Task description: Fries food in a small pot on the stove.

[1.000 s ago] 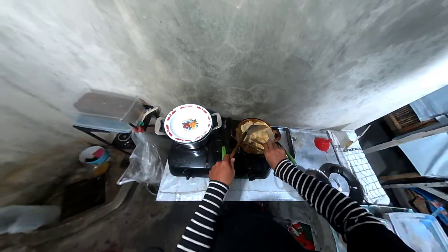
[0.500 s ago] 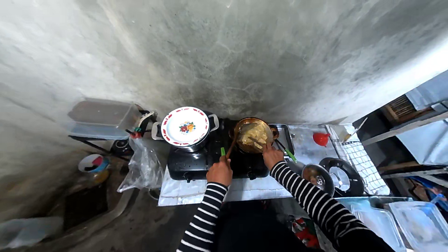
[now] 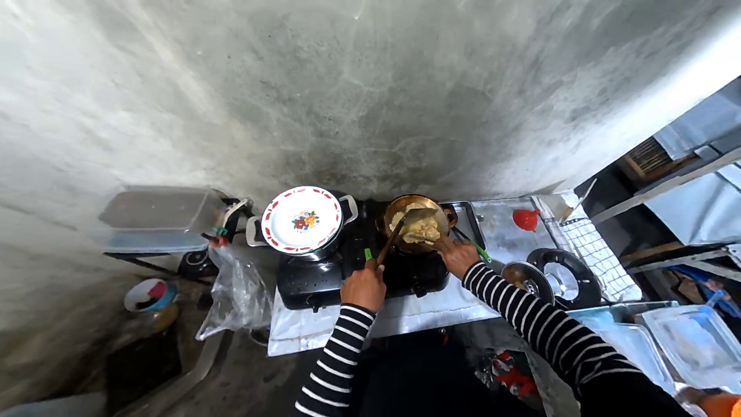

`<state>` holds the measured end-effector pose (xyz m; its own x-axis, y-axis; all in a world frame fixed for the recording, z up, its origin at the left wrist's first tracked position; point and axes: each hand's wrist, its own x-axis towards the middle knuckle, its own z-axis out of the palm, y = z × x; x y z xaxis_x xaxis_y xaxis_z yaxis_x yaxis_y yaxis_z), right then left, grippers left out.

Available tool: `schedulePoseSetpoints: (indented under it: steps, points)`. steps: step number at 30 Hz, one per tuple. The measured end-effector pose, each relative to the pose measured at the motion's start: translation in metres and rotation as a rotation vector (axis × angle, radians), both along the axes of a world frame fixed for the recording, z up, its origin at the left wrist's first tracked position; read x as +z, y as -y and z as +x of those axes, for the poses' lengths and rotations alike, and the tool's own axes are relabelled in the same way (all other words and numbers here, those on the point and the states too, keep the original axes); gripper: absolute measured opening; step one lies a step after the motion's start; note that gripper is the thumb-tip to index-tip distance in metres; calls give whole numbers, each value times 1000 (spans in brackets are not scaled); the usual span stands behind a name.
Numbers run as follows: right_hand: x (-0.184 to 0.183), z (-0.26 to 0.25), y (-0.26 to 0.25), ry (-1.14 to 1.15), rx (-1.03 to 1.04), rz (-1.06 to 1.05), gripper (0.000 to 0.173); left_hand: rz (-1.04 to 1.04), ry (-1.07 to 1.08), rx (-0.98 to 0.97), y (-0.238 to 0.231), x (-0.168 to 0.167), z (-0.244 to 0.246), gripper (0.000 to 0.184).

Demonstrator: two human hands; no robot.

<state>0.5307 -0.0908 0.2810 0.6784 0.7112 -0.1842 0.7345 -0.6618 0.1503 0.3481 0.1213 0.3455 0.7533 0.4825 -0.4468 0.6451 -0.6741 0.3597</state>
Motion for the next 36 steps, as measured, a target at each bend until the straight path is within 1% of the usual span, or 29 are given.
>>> schedulePoseSetpoints:
  steps: [2,6,11,16,23,26,30,35,36]
  points:
    - [4,2,7,4,46,-2,42,15,-17,-22,-2,-3,3,47]
    - [6,8,21,54,112,64,41,54,-40,-33,-5,-11,4,48]
    - [9,13,30,73,168,121,40,44,-36,-22,-12,-24,-2,48]
    - [11,15,30,59,202,123,40,19,-28,1,-15,-29,-7,48]
    - [18,11,24,118,296,166,37,-9,-17,13,-16,-35,-10,47]
    - [28,11,23,64,240,178,39,-14,15,18,-16,-36,-12,47]
    - [43,11,25,65,150,286,39,-37,32,51,-17,-38,-15,47]
    - [41,26,37,69,2,445,41,-115,89,102,-16,-44,-16,48]
    - [45,30,37,29,-61,428,42,-139,111,118,-15,-45,-18,48]
